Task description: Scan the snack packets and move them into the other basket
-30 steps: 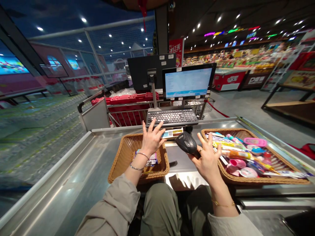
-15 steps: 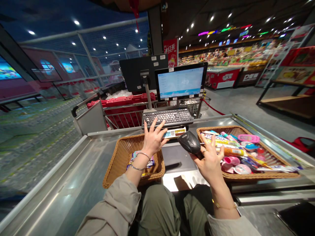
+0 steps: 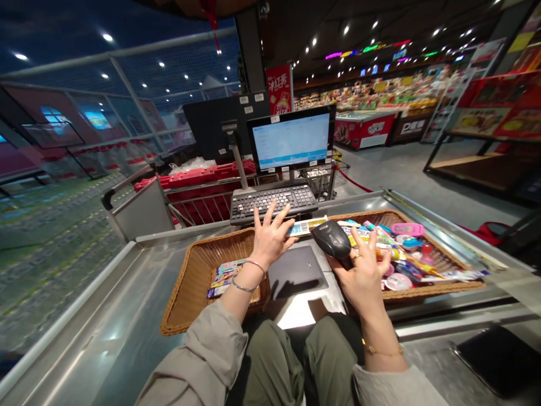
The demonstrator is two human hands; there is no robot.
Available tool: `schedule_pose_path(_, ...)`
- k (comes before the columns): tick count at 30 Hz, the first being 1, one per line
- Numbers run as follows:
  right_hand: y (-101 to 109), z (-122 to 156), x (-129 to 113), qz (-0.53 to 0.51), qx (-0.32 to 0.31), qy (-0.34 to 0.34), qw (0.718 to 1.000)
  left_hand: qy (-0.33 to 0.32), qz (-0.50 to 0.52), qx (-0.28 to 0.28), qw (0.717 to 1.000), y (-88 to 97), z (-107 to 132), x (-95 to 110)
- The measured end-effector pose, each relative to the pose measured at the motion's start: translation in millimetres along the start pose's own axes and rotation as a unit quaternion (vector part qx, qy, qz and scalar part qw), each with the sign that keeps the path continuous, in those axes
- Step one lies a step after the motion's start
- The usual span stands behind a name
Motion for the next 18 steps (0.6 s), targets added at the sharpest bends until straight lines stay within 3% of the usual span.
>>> schedule_pose_path(18,14,1,44,0.001,0.079,-0.050,0.996,-0.015,0.034,-0.013,0.999,-36.9,-37,47)
Point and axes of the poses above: each hand's wrist, its own z-axis away from the middle knuckle, its own y-axis out of the back of the hand, x = y × z, the point moved 9 cm from there along -z, towards the middle knuckle, and after that the axes turned 1 degree about -y, right-handed, at the moved point
